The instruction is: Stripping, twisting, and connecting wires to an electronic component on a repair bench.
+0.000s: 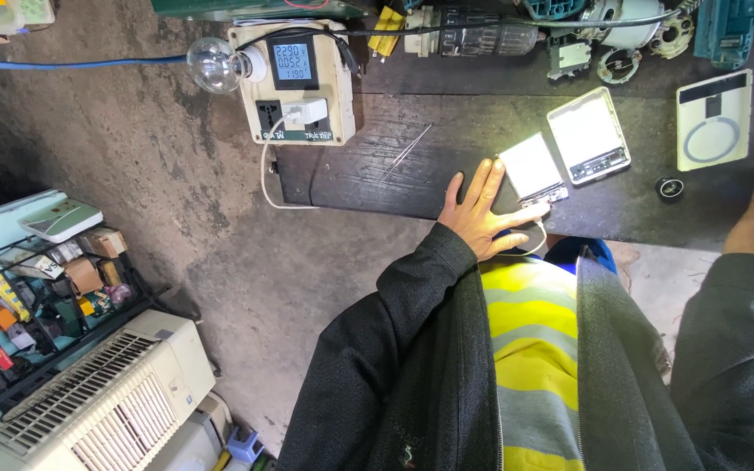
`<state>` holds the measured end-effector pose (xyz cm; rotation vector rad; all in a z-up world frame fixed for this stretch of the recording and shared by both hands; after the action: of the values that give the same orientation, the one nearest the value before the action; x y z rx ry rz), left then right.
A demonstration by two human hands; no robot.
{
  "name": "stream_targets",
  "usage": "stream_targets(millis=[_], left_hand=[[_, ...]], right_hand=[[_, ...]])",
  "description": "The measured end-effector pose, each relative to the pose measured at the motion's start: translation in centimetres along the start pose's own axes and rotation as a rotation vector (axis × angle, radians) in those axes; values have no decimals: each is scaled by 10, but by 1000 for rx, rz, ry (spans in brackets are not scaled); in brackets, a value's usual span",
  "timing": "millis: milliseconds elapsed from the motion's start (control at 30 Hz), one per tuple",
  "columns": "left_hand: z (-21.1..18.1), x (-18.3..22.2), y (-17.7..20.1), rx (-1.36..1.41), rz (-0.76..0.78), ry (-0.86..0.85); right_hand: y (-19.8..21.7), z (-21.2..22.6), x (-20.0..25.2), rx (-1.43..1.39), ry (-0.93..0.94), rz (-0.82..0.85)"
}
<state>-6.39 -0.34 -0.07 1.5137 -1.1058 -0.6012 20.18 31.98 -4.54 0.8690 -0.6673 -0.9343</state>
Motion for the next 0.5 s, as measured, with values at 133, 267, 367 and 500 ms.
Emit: stream_targets(millis=[133,267,367,500], left_hand=[[0,-1,-2,-27,92,10],[0,-1,1,-13,44,7],[-1,-2,11,14,-73,-1],[0,-1,12,41,-120,-8]], right_hand=[[-5,-12,1,-117,64,-19],[-2,4,3,-239,125,-81],[-3,-1,2,-254,48,-77],[2,3,-1,-238,44,-58]])
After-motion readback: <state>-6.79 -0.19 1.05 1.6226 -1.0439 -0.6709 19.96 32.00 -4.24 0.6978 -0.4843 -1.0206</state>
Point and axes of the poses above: each hand's wrist, its own x-axis away from the middle knuckle, its own y-axis out of the back of the hand, z = x × y, the point moved 5 cm from there along -x, towards the middle knuckle, and after that the axes turned 4 degrees about y, right-handed, at the moved point
